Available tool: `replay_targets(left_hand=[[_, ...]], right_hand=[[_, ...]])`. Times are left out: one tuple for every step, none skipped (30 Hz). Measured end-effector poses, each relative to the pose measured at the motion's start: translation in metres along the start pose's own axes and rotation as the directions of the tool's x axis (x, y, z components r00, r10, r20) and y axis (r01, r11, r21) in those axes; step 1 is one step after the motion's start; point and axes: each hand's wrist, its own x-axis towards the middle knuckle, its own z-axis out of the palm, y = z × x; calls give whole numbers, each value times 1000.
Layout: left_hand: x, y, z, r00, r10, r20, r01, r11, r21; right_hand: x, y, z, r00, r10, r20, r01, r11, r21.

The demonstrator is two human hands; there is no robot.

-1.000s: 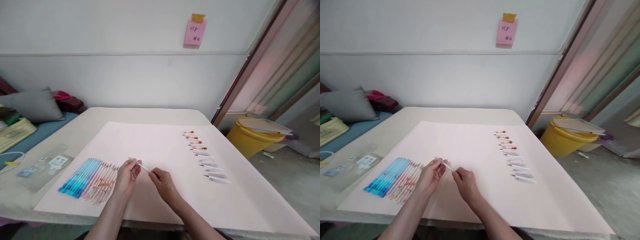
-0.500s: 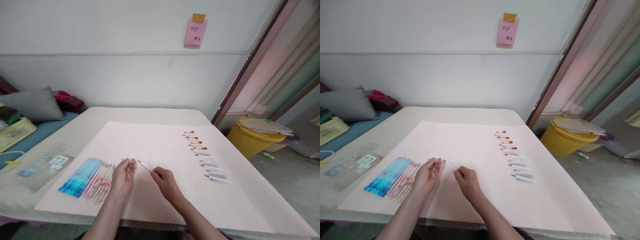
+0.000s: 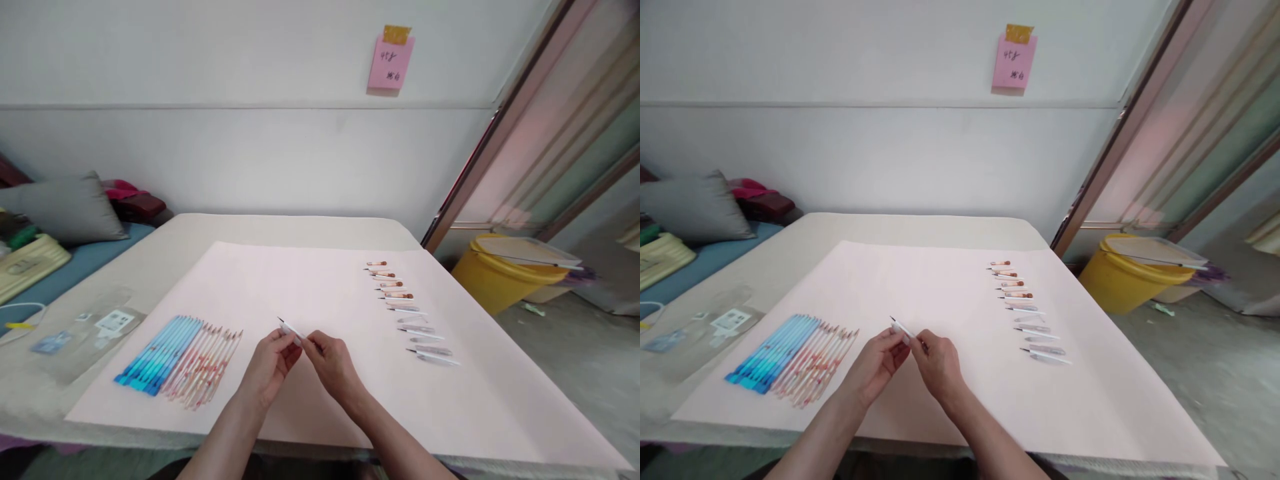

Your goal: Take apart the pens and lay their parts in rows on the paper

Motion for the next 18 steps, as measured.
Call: replay_targets(left_hand=[[0,0,0,1000,-2,8,2,1000,2],[0,-1,0,1000,-3,15,3,1000,7],[-1,-1,0,1000,-6,19,6,1000,15],[-1,-1,0,1000,-11,22,10,1000,23],[-1,-1,-1,1000,-16,24,15,999,31],[-1,-1,-1,999,-22,23,21,999,36],[-1,-1,-1,999,-27,21,26,999,38],[-1,-1,-1,999,-31,17,30,999,36],[0,-2,-1,999,-33,12,33,999,33],[0,-2,-1,999,-34,6,34,999,31],[0,-2,-2,999,-33,-3,34,999,32],[0,-3,-2,999,-31,-13,32,999,34],[1,-3,-3,999,-25,-28,26,999,36],[1,-3,-3,999,-15,-46,17,999,38],[2,-3,-4,998,1,-68,2,999,38],[3,-3,-5,996,20,-92,-17,999,36],[4,-2,-6,992,41,-120,-38,999,31],[5,-1,-7,987,63,-148,-60,998,23]], right_hand=[[0,0,0,1000,-6,1,6,1000,-30],[0,0,0,1000,-12,2,13,998,-63],[0,1,1,1000,-20,6,21,995,-98],[-1,2,1,999,-32,10,33,991,-132],[-1,3,2,999,-48,12,49,985,-165],[-1,5,2,998,-66,13,67,979,-194],[-1,6,3,996,-86,13,86,973,-216],[-1,7,4,995,-104,11,104,967,-231],[-1,8,4,993,-117,11,116,964,-239],[-2,8,4,992,-124,13,123,963,-240],[-2,8,4,992,-122,18,123,965,-233],[-2,7,3,993,-115,25,118,969,-216],[-1,5,3,994,-105,35,110,977,-185],[-1,4,2,994,-95,50,101,985,-139],[-1,3,1,994,-86,69,91,993,-76],[0,2,0,993,-79,90,79,997,-1],[1,2,-1,991,-70,112,61,995,80],[2,2,-1,990,-55,133,34,987,157]])
